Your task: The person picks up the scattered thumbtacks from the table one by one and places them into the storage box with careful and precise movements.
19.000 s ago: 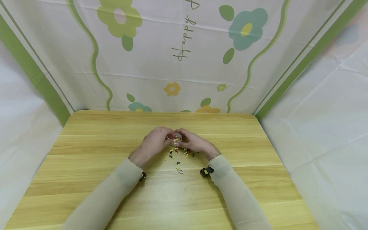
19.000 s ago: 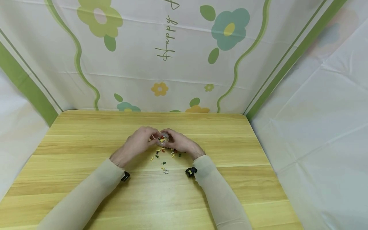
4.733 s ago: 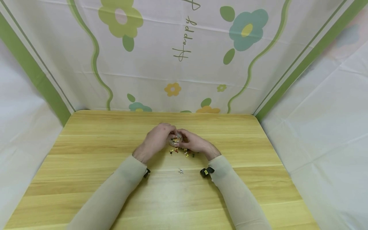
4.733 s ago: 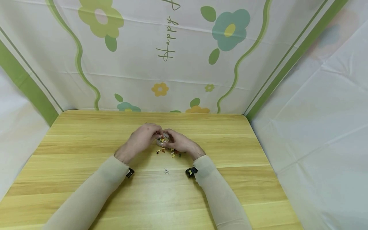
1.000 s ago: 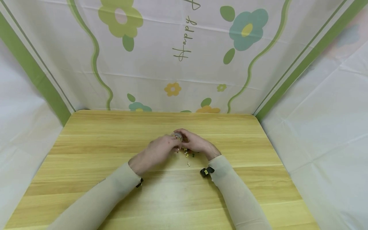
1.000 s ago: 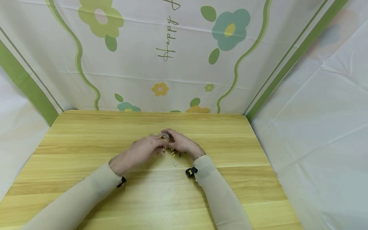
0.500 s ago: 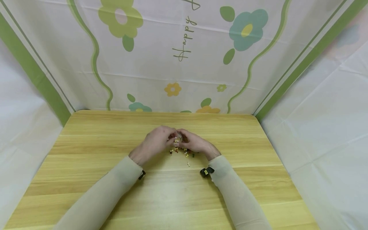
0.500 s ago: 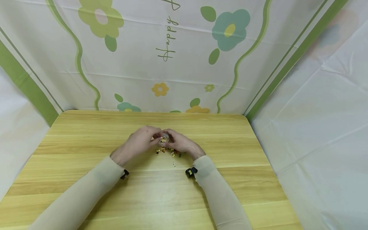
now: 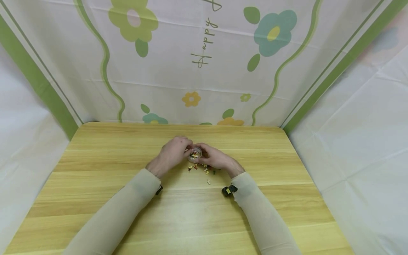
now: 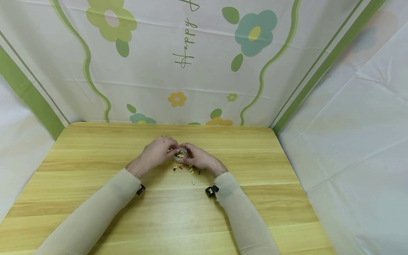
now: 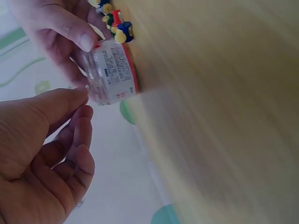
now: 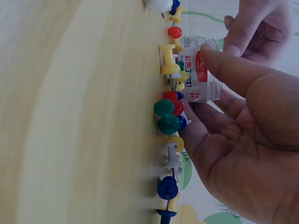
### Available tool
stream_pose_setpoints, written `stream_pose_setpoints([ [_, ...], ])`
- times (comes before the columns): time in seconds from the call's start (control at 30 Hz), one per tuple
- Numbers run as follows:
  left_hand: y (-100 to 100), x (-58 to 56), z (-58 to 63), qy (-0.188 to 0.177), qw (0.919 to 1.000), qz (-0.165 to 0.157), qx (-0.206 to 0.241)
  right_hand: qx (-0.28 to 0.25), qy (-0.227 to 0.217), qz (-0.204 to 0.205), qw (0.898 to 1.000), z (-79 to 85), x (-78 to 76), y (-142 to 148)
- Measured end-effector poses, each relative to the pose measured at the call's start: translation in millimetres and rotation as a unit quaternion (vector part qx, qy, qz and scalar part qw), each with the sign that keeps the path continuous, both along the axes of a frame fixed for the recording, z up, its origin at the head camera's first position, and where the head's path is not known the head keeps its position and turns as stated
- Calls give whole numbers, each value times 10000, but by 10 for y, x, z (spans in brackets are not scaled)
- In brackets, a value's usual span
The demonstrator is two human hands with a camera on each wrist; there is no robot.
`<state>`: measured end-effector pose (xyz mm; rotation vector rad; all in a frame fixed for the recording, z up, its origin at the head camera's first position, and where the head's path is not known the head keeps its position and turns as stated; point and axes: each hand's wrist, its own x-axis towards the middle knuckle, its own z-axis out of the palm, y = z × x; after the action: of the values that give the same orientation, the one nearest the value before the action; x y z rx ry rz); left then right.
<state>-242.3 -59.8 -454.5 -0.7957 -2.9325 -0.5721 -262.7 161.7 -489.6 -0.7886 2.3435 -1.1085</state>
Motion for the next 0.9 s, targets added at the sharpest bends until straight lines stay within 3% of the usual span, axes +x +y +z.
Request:
stream_pose_setpoints([
  [0.53, -27, -25, -55, 90, 9999, -55, 75, -48, 20, 0, 10000, 48, 28, -19],
  [0.7, -10, 59, 11, 78, 9998, -162, -2, -79, -41, -32, 10000, 38, 28, -13],
  [0.9, 85, 238, 89, 157, 9978, -631, -135, -71, 6, 38, 10000, 38, 23, -5],
])
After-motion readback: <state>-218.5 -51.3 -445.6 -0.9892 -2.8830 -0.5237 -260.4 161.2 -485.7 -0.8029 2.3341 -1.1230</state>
